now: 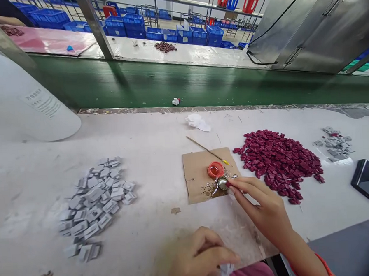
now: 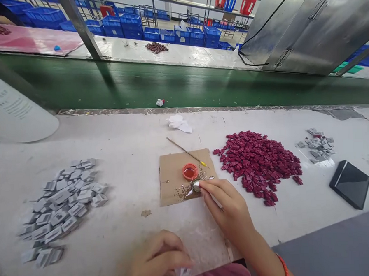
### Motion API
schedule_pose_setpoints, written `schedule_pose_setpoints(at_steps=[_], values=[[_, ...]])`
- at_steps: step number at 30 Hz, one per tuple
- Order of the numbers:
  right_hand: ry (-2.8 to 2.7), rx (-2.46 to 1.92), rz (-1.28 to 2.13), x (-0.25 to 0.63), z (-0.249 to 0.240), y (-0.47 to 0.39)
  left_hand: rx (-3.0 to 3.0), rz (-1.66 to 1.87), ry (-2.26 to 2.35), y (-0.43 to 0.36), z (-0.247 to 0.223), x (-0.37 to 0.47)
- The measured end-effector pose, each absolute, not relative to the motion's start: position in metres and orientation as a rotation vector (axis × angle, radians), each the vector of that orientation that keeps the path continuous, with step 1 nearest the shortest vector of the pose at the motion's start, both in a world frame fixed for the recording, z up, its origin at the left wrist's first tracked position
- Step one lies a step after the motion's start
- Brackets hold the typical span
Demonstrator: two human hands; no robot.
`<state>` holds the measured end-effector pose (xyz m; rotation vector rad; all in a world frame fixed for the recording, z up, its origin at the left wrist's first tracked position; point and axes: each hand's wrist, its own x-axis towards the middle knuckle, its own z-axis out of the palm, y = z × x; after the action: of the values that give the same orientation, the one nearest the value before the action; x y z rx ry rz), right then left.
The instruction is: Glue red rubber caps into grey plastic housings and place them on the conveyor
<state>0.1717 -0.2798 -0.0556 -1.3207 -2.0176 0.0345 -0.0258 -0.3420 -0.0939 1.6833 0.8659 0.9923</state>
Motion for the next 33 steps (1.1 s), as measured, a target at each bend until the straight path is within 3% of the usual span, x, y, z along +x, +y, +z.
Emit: schedule_pose_setpoints(at_steps=[11,16,33], values=[[-1.956,-1.377,0.086,0.169,-0.054,-0.284,1.930,1.075,1.168,-0.323,-0.094,-0.032],[-1.722,-1.327,0.460,0.157,-0.065,-0.329,2.026,1.104,1.203,-0.321,-0.093,-0.029],[-2.004,-1.109,0.712,0.146,-0.076,-0.341,1.944,1.008,1.249,-0.321,-0.086,-0.031]])
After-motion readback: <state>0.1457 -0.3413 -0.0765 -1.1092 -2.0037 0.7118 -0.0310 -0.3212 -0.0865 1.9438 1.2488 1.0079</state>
